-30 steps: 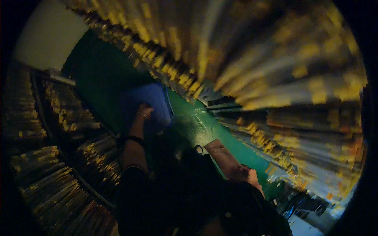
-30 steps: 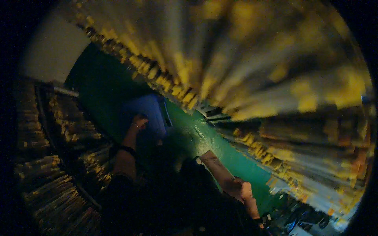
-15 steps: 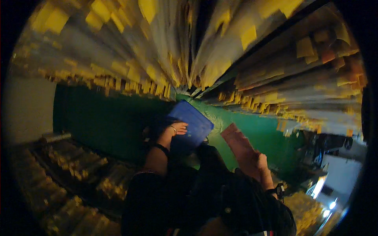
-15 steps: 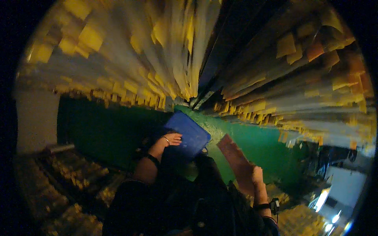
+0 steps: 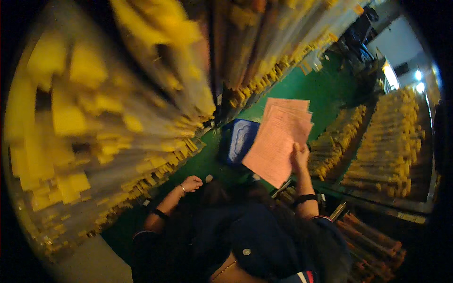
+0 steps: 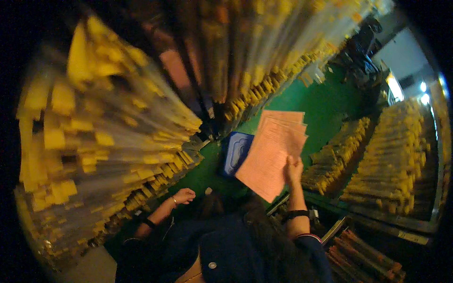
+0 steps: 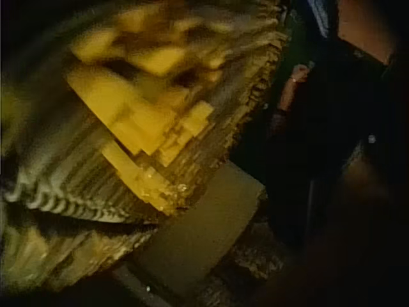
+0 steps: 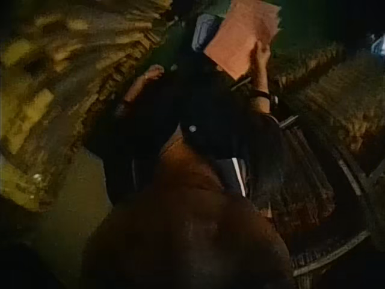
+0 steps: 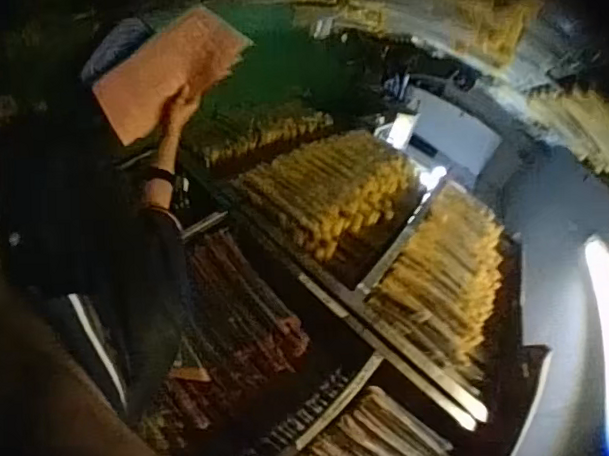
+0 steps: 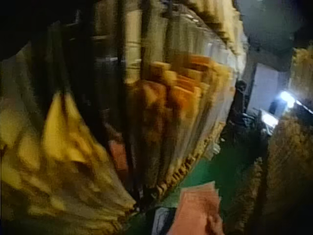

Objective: The person is retrieving, checking, and filing production-related documents in a large hanging file system.

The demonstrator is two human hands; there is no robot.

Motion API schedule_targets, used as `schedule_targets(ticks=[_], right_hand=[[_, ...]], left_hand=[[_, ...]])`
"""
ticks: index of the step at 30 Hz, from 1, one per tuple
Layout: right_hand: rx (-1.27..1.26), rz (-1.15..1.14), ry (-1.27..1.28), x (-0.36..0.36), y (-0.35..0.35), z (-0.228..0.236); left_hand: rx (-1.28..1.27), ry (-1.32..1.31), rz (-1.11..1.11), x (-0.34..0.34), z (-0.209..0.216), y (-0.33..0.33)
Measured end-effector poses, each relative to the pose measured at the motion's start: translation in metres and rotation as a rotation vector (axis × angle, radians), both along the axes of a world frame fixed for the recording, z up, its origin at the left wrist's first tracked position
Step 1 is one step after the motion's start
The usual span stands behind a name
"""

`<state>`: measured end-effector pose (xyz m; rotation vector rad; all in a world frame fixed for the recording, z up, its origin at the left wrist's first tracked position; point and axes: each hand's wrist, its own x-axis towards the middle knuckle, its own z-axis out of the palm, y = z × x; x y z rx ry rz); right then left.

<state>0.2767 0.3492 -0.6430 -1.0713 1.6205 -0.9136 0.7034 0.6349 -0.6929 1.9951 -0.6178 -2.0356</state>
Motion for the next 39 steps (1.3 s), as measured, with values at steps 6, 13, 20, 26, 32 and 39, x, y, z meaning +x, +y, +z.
schedule_targets(ticks=[6, 13, 20, 26, 32, 39], right_hand=[[-0.077, -0.129, 0.242, -0.013, 0.056, -0.142], [0.296, 0.119, 0.719, -0.027, 0.056, -0.139], [-0.346, 0.351, 0.384, -0.043, 0.017, 0.046], [-0.537, 0.6, -0.307, 0.009, 0.05, 0.321], [-0.7, 0.587, -0.805, 0.05, 0.122, 0.375], [-0.795, 0.627, -0.888, 0.093, 0.187, 0.4]], left_hand=[[-0.242, -0.056, -0.046, -0.086, 0.007, 0.011], [-0.36, -0.246, -0.212, -0.116, 0.107, -0.005], [-0.871, -0.471, -0.381, -0.133, 0.298, -0.027], [-1.458, -0.496, 0.289, -0.123, 0.434, -0.006], [-1.594, -0.434, 0.42, -0.117, 0.47, 0.027], [-1.62, -0.255, 0.364, -0.099, 0.507, 0.086]])
